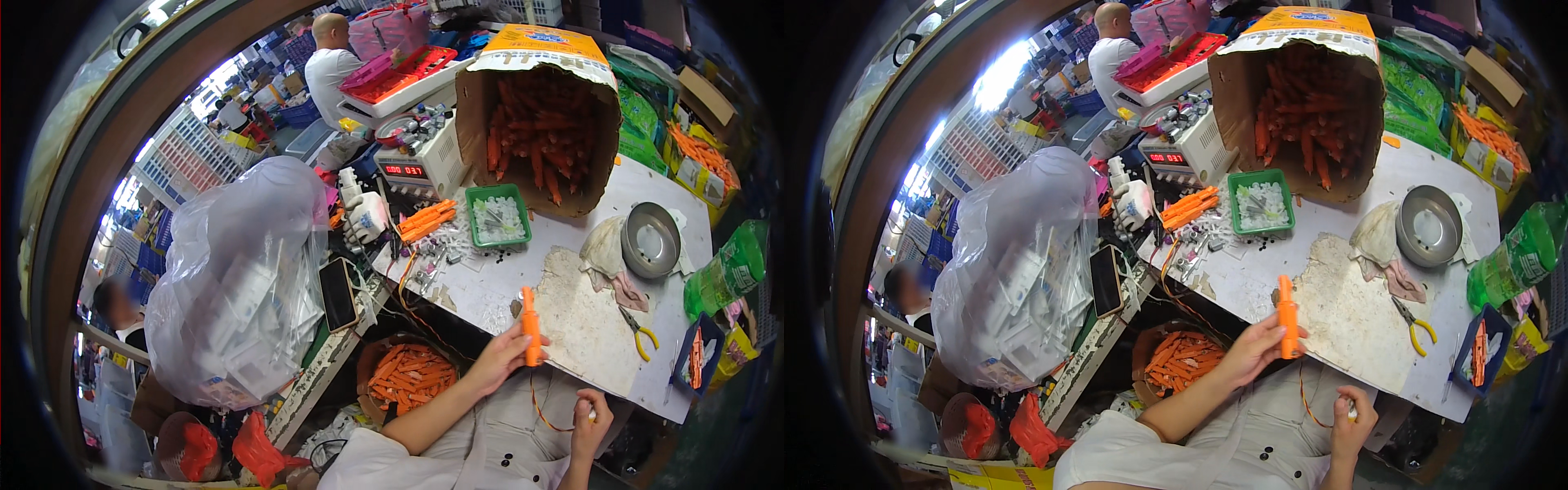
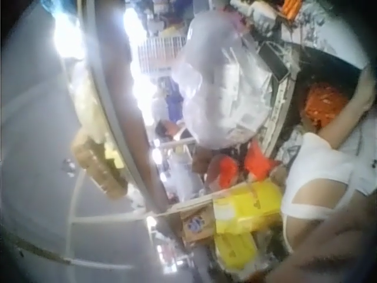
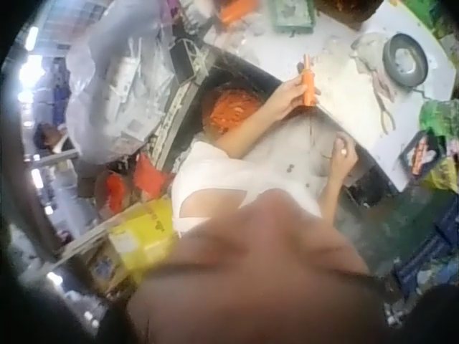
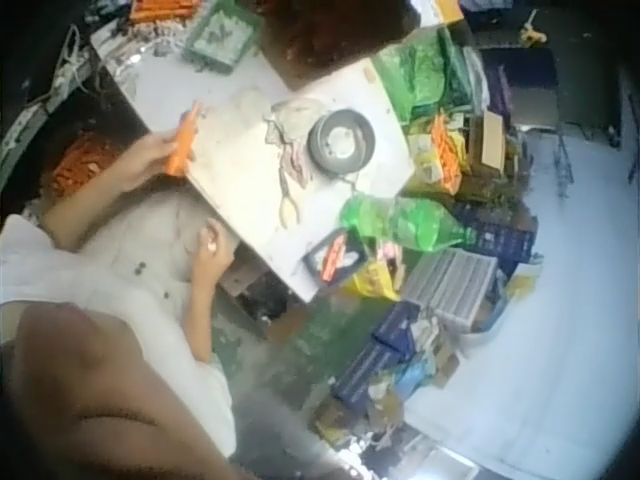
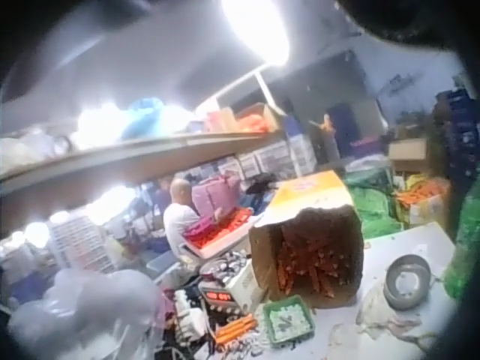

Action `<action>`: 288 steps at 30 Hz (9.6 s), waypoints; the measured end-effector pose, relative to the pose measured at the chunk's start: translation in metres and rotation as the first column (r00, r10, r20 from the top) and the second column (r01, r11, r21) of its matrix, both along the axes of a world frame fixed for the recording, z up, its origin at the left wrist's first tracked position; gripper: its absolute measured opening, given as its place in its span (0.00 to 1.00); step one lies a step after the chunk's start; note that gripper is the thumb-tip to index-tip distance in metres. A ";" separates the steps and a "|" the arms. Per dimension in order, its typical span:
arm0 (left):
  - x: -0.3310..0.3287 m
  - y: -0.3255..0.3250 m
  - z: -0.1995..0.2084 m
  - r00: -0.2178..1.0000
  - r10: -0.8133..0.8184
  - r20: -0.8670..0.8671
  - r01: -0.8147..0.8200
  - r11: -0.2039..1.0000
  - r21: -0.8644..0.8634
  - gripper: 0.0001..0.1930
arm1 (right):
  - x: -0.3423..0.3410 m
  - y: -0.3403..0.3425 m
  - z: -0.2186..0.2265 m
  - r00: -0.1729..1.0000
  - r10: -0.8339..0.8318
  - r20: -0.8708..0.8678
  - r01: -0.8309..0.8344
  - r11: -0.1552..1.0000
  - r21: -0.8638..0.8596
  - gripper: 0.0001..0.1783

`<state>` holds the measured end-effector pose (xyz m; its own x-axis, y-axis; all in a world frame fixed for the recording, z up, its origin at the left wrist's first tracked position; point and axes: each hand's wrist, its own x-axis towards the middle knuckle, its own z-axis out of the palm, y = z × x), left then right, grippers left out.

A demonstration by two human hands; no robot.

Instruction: The person assembles a toy gun by hand, inserting an internal spring and a toy trigger into a toy casing, then closing the toy shell around the internal components.

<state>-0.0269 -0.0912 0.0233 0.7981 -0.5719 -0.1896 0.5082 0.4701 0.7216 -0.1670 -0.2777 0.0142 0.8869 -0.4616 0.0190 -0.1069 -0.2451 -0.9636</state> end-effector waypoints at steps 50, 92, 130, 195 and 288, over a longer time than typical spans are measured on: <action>0.158 -0.092 0.105 0.647 -0.235 0.725 -0.059 0.933 0.356 0.13 | 0.003 -0.034 -0.003 0.955 -0.214 0.205 0.210 0.977 0.041 0.18; -0.022 -0.089 0.022 0.873 -0.058 0.484 -0.142 0.919 0.367 0.24 | 0.036 0.006 0.017 0.972 -0.088 0.218 0.214 0.719 -0.661 0.14; -0.034 -0.058 0.020 0.912 -0.356 0.204 0.301 0.918 0.258 0.30 | 0.053 -0.108 0.013 0.941 -0.320 0.111 0.271 0.514 -0.814 0.14; -0.011 -0.033 0.015 0.790 -0.607 0.087 0.557 0.769 0.314 0.27 | -0.012 -0.055 0.063 0.872 0.398 -0.284 -0.321 0.904 0.282 0.15; 0.003 -0.025 0.016 0.426 -0.466 0.775 -0.029 0.849 0.527 0.17 | -0.010 -0.015 0.045 0.965 0.089 0.246 0.114 0.700 -0.705 0.19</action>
